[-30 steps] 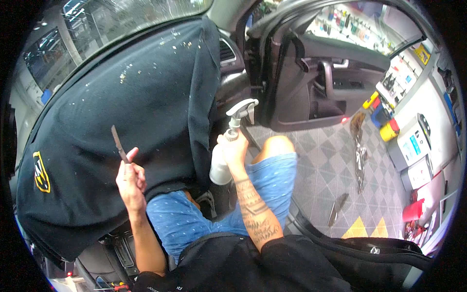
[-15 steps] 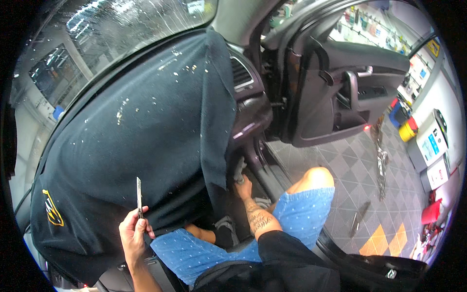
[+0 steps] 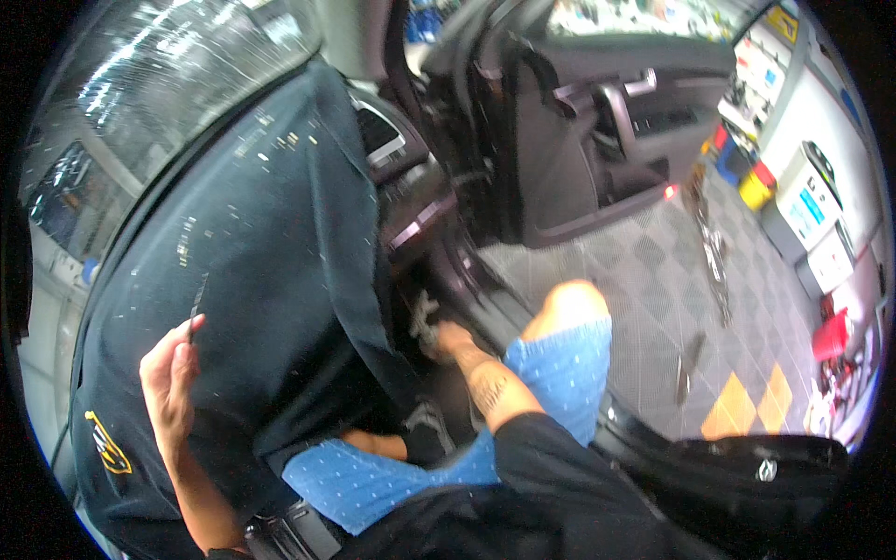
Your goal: The person sprays a liquid solution onto the interior surface of a car windshield and uses a squeegee to smooth the film, removing bubbles and wrinkles. They work methodically across the glass while protecting the dashboard with a cloth.
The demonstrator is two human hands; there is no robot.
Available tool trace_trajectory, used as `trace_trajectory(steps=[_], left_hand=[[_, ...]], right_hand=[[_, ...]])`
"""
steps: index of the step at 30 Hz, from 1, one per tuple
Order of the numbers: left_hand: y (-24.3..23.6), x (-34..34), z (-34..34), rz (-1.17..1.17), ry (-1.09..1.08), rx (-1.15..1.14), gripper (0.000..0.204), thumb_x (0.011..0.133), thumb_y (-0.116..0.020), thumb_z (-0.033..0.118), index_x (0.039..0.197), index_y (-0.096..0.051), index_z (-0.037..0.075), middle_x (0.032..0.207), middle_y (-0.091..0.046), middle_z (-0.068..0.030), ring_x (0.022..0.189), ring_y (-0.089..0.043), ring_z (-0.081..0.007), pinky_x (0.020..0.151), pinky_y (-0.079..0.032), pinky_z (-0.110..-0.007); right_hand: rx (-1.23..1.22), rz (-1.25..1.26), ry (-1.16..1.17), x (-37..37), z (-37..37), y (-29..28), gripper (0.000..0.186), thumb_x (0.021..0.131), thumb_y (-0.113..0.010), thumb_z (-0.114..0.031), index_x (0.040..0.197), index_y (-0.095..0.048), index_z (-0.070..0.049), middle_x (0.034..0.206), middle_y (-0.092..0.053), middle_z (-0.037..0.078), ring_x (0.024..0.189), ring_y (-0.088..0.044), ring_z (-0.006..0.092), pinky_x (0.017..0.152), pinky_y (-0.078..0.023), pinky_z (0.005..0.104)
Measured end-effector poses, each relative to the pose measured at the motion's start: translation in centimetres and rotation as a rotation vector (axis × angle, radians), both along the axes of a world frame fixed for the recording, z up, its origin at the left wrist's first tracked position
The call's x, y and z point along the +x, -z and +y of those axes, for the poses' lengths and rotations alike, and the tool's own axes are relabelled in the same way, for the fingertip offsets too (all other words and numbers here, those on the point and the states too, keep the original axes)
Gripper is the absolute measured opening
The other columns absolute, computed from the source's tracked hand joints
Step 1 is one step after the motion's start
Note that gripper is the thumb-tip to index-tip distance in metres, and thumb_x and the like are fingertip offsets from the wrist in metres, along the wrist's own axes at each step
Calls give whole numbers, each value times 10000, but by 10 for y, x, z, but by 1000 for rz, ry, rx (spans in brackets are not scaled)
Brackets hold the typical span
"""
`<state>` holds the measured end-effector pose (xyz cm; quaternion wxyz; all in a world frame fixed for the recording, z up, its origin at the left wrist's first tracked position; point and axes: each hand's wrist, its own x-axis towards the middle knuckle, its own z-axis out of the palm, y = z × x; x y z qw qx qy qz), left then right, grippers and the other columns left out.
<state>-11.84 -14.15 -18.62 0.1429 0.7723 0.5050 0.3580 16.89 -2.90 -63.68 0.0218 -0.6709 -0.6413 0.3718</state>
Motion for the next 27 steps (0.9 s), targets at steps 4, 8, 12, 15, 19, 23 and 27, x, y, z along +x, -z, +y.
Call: trace_trajectory(steps=[4,8,12,15,19,23,27], left_hand=[[-56,33,39,98,122,137,179,922,-522,26,1087,-576,-18,701,-500,-20,584,-450,-89,577,-402,-224],[-110,52,58,163,123,133,256,926,-523,18,1182,-524,39,689,-592,-36,498,-515,-74,467,-402,-218],[-165,70,91,482,193,655,317,915,-519,82,1230,-546,90,721,-610,-71,567,-550,-139,562,-423,-282],[-194,86,103,638,146,847,343,890,-476,32,1218,-563,79,719,-604,-91,637,-576,-184,636,-448,-306],[-209,102,120,679,112,1012,361,888,-473,18,1228,-573,89,719,-594,-115,658,-584,-205,659,-466,-335],[-216,117,114,764,-17,1015,385,875,-531,7,1245,-584,101,808,-643,-152,770,-635,-227,718,-496,-354],[-209,124,126,905,-43,1148,409,863,-561,-8,1256,-577,106,886,-664,-184,808,-649,-275,771,-524,-373]], right_hand=[[-507,-245,-358,89,46,-14,422,734,-785,-333,1088,-707,-118,1067,-698,73,1045,-642,259,875,-505,397],[-215,-634,-731,79,63,-139,519,788,-682,-498,1083,-695,-71,1052,-693,111,953,-657,296,821,-515,427],[-44,-490,-632,81,40,-238,478,783,-672,-482,997,-718,-57,952,-704,133,875,-673,299,765,-521,424],[-22,-212,-396,90,34,-270,456,810,-656,-443,1013,-684,-36,936,-695,153,817,-680,289,747,-532,418],[183,142,-270,103,31,-287,556,832,-633,-394,1215,-587,6,829,-690,161,728,-673,225,676,-531,347],[314,87,-326,104,41,-272,539,834,-632,-371,1194,-594,28,848,-689,166,717,-670,214,671,-530,338],[290,135,-323,102,47,-270,521,833,-633,-359,1176,-605,33,830,-688,163,702,-668,209,668,-529,336]])
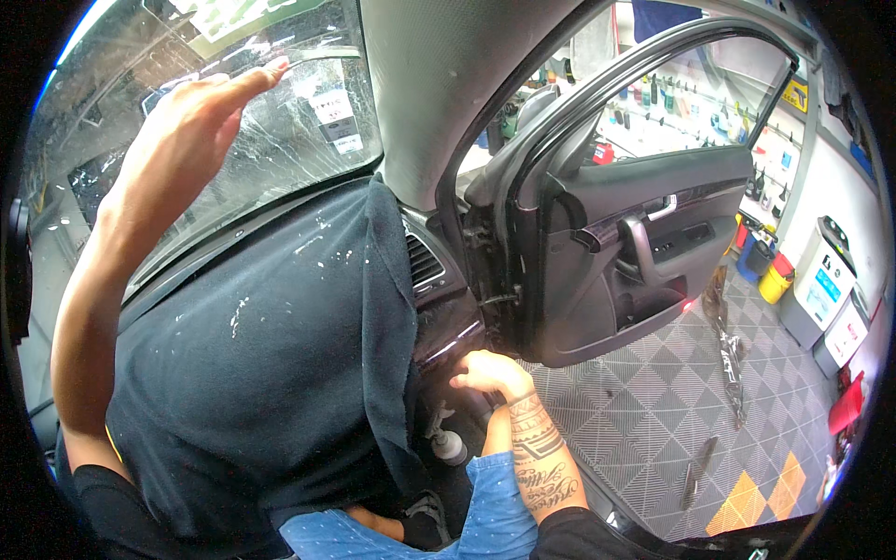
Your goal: The person sprays a liquid solution onto the interior surface of a car windshield and uses a squeegee to smooth the film, removing bubbles and wrinkles. They work methodically across the glass while protecting the dashboard with a cloth.
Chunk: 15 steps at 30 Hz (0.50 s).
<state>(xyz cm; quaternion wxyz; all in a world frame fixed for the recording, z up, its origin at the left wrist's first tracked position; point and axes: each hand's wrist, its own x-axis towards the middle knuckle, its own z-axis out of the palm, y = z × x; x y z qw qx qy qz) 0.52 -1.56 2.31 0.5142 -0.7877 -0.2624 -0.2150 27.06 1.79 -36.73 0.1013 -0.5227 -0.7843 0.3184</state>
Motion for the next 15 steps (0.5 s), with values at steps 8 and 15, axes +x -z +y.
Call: trace_trajectory(steps=[8,15], left_hand=[[4,23,-12,-23,-326,-150,434,872,-548,-24,1281,-574,116,852,-657,-184,795,-644,-301,735,-520,-395],[6,5,5,25,-127,35,516,862,-546,-23,1340,-531,171,755,-553,-142,666,-569,-252,661,-485,-386]], right_hand=[[-74,30,59,8,0,4,512,837,-636,-340,1196,-598,23,806,-691,150,667,-664,192,650,-533,319],[-81,48,58,10,-1,3,546,836,-648,-319,1241,-563,38,844,-693,170,668,-662,192,653,-539,319]])
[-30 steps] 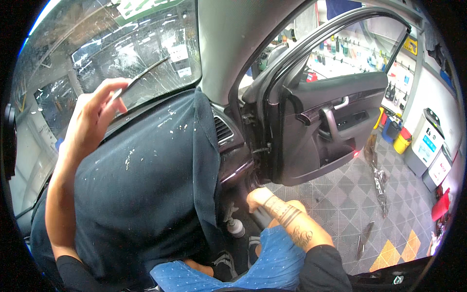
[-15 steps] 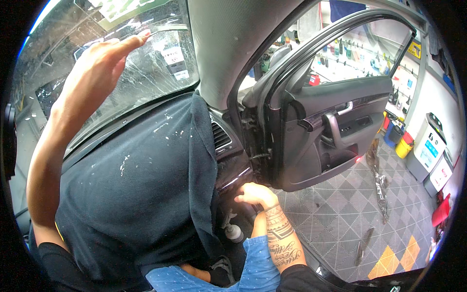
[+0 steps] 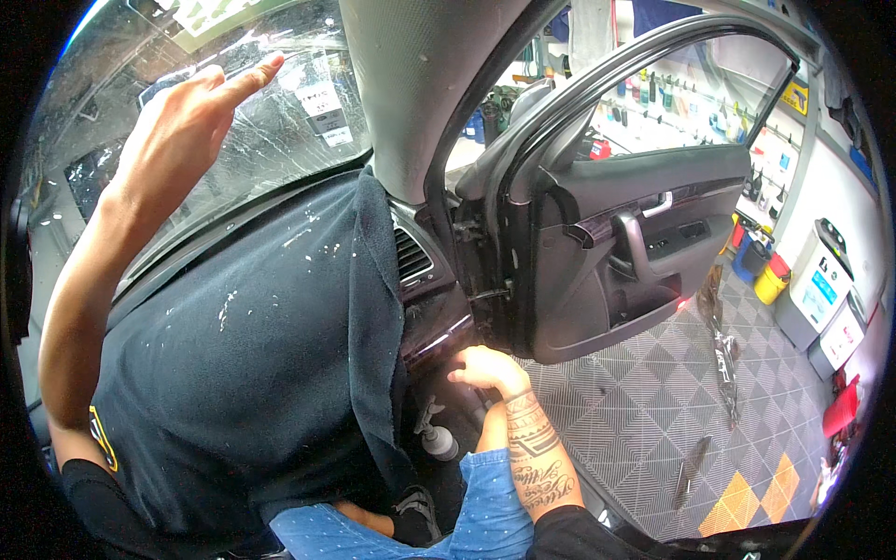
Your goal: The person sprays a liquid solution onto the interior surface of a car windshield and uses a squeegee to smooth the film, removing bubbles and wrinkles. They work methodically across the glass while protecting the dashboard with a cloth.
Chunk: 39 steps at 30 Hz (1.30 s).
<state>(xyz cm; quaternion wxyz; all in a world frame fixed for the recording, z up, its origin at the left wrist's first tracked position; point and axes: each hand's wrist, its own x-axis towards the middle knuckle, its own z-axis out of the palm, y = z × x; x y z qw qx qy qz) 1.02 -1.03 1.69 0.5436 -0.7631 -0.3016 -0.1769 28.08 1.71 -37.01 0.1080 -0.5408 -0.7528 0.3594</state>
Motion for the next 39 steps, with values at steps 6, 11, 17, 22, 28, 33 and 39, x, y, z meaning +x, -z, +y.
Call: trace_trajectory(steps=[6,11,17,22,28,33,39], left_hand=[[1,-9,2,-43,61,-63,526,859,-517,-18,1347,-523,179,758,-550,-158,670,-575,-281,651,-485,-407],[2,-13,10,-40,79,-7,580,845,-559,-39,1362,-510,219,723,-514,-122,631,-535,-246,638,-473,-399],[7,-15,15,-11,46,21,642,813,-569,-44,1380,-488,246,703,-491,-103,610,-527,-240,622,-473,-403],[1,-14,12,-17,115,35,654,817,-581,-41,1384,-482,269,710,-489,-96,615,-532,-232,618,-481,-389],[5,-15,14,-34,62,3,664,808,-595,-41,1384,-482,268,721,-499,-97,634,-539,-228,627,-481,-382],[1,-9,8,-39,146,-24,486,857,-515,-10,1303,-568,175,743,-576,-167,657,-602,-293,639,-491,-417],[4,-6,11,-28,106,-6,478,873,-497,8,1316,-554,180,741,-577,-181,666,-600,-304,651,-489,-414]], right_hand=[[134,4,-55,-2,0,5,555,822,-649,-335,1227,-573,36,852,-693,176,701,-669,220,678,-532,341],[159,29,-60,-4,-1,8,529,821,-644,-336,1212,-590,17,839,-695,177,712,-675,240,687,-532,346],[62,20,-32,-3,-4,-2,529,840,-643,-318,1242,-568,16,769,-684,142,665,-659,197,653,-528,324],[131,55,-56,0,-8,-1,567,826,-657,-310,1262,-546,36,753,-680,130,650,-648,181,638,-525,316],[86,82,-42,3,-6,3,553,834,-657,-297,1273,-545,20,753,-678,127,652,-643,163,634,-529,307],[73,99,-40,6,-14,5,558,837,-657,-288,1297,-531,3,751,-673,106,636,-625,146,606,-525,293],[22,122,-33,6,-13,2,561,842,-657,-289,1304,-525,2,752,-674,105,633,-625,143,601,-526,294]])
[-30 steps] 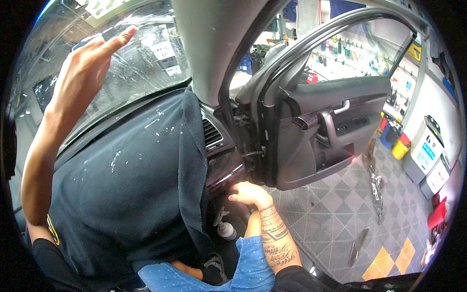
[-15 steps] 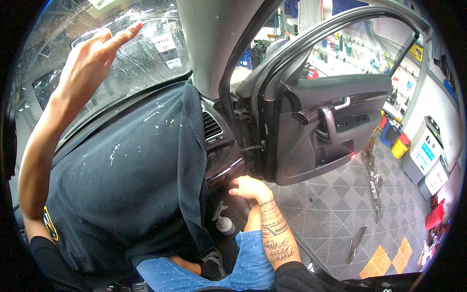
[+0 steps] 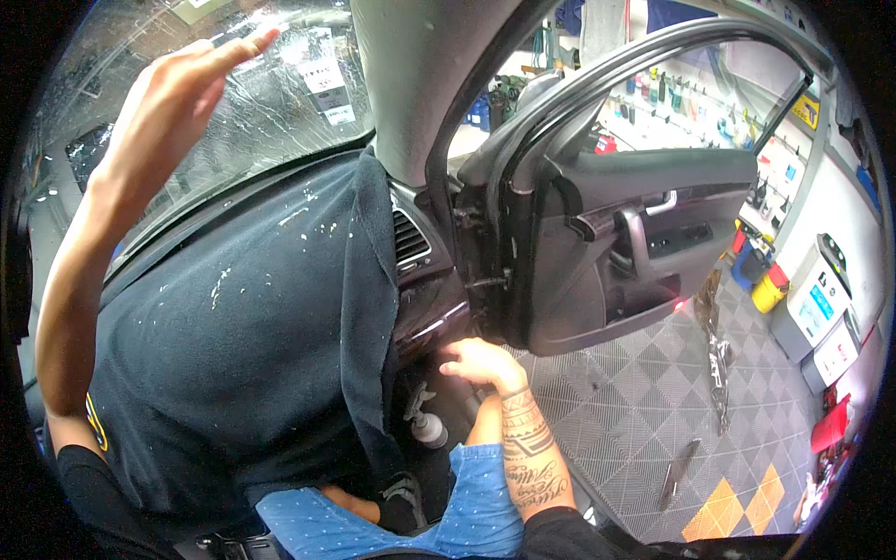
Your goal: The person sprays a liquid solution onto the interior surface of a car windshield and uses a squeegee to smooth the film, removing bubbles and wrinkles. They work methodically across the glass while protecting the dashboard with a cloth.
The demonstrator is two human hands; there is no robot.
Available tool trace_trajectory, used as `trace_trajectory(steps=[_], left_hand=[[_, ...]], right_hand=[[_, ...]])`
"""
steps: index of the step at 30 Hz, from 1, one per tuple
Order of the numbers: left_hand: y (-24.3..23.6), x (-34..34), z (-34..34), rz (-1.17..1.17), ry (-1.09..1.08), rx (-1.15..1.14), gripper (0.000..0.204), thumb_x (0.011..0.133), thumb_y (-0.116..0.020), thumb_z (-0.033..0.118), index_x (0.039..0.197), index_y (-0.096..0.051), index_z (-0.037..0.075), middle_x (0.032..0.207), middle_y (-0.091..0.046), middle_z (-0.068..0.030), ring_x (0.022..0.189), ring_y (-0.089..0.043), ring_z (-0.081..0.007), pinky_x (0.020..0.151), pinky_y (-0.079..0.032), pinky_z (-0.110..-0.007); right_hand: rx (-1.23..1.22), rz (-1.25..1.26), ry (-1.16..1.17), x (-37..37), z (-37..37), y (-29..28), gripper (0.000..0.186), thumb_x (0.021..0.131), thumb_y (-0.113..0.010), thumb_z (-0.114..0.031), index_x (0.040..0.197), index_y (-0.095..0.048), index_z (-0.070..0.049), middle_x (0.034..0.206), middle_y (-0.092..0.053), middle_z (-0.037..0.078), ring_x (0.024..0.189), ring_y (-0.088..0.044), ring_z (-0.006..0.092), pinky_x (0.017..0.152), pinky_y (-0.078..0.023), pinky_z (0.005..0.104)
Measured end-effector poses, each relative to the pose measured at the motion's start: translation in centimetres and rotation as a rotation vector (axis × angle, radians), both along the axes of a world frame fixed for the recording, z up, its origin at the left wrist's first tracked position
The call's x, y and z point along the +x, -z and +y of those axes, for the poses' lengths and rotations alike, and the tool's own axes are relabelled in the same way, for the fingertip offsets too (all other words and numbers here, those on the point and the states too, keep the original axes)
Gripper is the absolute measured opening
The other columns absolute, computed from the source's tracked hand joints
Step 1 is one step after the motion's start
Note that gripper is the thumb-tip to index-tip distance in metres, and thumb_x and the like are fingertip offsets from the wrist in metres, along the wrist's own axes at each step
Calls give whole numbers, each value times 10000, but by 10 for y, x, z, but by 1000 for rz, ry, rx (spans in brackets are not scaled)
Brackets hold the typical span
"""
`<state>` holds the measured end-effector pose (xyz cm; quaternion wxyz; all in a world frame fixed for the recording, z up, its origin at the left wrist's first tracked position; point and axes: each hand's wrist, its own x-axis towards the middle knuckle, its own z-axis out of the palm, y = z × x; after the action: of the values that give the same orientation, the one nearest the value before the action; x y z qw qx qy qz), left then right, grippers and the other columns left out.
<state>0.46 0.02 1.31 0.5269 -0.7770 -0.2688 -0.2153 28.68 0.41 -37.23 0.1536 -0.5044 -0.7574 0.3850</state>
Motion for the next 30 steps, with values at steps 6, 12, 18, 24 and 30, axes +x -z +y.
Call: trace_trajectory(steps=[6,12,18,24,30], left_hand=[[-6,0,3,6,69,-20,459,877,-513,9,1300,-564,180,737,-584,-180,653,-600,-300,650,-490,-415],[-9,3,6,92,264,23,551,853,-589,-13,1337,-528,242,898,-659,-176,759,-647,-308,729,-523,-410],[-9,3,6,75,195,75,500,869,-557,-1,1314,-552,226,906,-651,-197,759,-644,-318,735,-520,-420],[0,16,-9,-79,-109,-158,481,867,-495,-24,1301,-564,169,999,-658,-194,857,-664,-297,809,-517,-401],[18,4,16,-33,-44,-5,476,853,-482,-38,1278,-586,147,709,-606,-217,650,-651,-294,656,-532,-405]], right_hand=[[59,5,-32,-2,-4,-1,553,848,-652,-297,1296,-531,3,755,-680,113,639,-636,150,601,-531,296],[87,5,-28,-4,-7,4,550,841,-652,-289,1294,-534,2,726,-668,108,621,-626,149,589,-524,291],[65,50,-34,-9,-9,3,541,840,-652,-288,1281,-543,5,737,-669,125,618,-629,150,591,-532,296],[75,28,-50,-9,-4,-1,523,853,-648,-281,1291,-541,-15,729,-664,111,635,-630,154,597,-531,293],[90,0,-44,-6,0,-1,513,849,-643,-253,1279,-542,8,727,-670,121,627,-637,160,608,-532,301]])
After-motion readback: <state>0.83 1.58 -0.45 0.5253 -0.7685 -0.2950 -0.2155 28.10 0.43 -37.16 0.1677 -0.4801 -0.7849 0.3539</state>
